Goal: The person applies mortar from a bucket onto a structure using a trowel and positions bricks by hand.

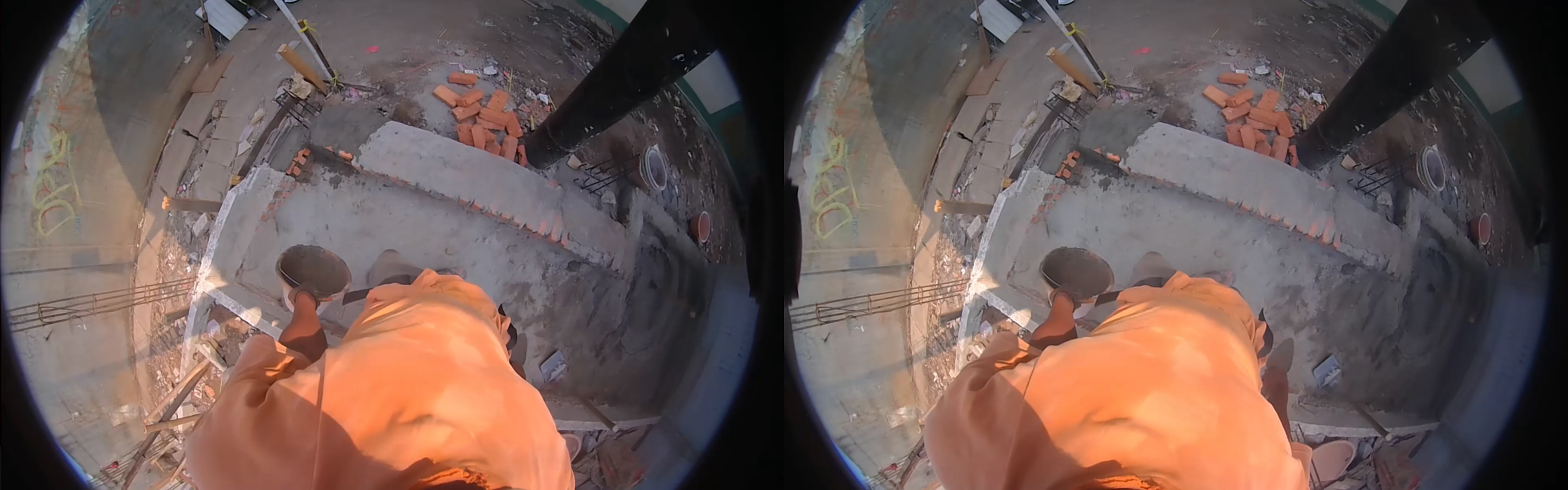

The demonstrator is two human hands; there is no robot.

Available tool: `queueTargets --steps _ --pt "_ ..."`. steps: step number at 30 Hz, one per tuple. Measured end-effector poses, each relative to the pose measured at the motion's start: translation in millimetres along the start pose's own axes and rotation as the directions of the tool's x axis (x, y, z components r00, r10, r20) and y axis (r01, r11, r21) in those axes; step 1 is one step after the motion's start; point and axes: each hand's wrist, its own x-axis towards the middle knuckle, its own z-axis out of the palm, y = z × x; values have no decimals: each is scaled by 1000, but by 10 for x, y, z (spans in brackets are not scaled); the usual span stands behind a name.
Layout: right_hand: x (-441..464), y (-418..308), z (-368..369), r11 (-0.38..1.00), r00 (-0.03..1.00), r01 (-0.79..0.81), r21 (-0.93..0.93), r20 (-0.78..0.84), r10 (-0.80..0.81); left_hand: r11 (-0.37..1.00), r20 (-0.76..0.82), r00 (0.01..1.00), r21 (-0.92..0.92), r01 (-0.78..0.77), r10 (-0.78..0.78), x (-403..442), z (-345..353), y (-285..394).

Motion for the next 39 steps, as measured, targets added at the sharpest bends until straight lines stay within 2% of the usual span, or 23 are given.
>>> queueTargets --steps 1,2,3,4,6,9,11,13,14,15,16,17,18,21,24,27,30,31,34,35,36,38,39 --pt "-276 -128 -9 960 980 -198 198 31 196 995 -4 1000 102 -20 21 -212 -3 261" --pt "-431 -165 -28 871 946 -319 372 68 317 906 21 982 383 -179 185 -509 -34 528" --pt "-581 -191 -53 769 913 -390 507 101 396 716 45 938 633 -293 344 -709 -26 768" --pt "-707 -215 -67 674 887 -421 607 123 444 623 18 891 708 -332 454 -640 96 896" --pt "-821 -286 -107 552 870 -415 723 139 473 625 -5 837 668 -405 547 -762 184 1446" --pt "-946 -530 -147 419 886 -305 855 93 454 828 -198 824 326 -456 531 -1180 209 2440" --pt "-1161 -960 -245 314 901 -173 934 21 432 825 -323 763 129 -551 560 -1562 223 3068" --pt "-1540 -1711 -543 183 908 -9 983 -69 412 685 -383 620 47 -727 684 -1983 238 3644" --pt "-1521 -1697 -535 164 909 19 986 -85 407 466 -336 449 -31 -884 828 -2317 205 3877" --pt "-1542 -1767 -587 219 885 15 976 -115 451 235 -347 337 -304 -923 875 -2084 363 4246" --pt "-1549 -1793 -629 405 865 24 914 -222 449 365 -174 504 -499 -786 846 -2970 279 4451" --pt "-1599 -1936 -760 482 835 25 876 -283 471 223 -57 297 -531 -818 953 -2782 458 4738" --pt "-1677 -2055 -952 522 857 -1 853 -268 440 98 47 87 -586 -804 995 -2639 637 5125" --pt "-1773 -2522 -1640 558 930 66 827 -254 265 100 213 0 -459 -883 977 -4502 1028 5214" --pt "-1638 -2958 -2343 711 962 120 692 -258 88 181 486 -96 -492 -852 869 -5007 1576 5536" --pt "-1234 -3233 -2808 795 966 169 582 -259 -17 127 556 -217 -513 -849 802 -5690 1967 5591" --pt "-936 -3310 -3065 816 944 218 535 -328 -38 244 700 -214 -493 -835 681 -6062 2314 5813" --pt "-883 -3301 -3123 808 933 238 539 -358 -36 181 703 -269 -496 -849 659 -6169 2423 5855" --pt "-1526 -3166 -3375 851 888 162 500 -450 95 136 738 -323 -487 -863 592 -6547 2811 6019" --pt "-1613 -2932 -3290 753 880 194 628 -451 150 191 776 -276 -450 -872 567 -6679 2966 6076" --pt "-1680 -2643 -3140 613 867 235 754 -448 218 172 822 -294 -421 -891 488 -6886 3241 6156" --pt "-1883 -2256 -2915 525 795 244 815 -478 374 177 870 -314 -402 -898 380 -7238 3736 6109" --pt "-2009 -2121 -2813 391 744 296 871 -467 478 138 878 -330 -396 -908 347 -7427 3907 6022"
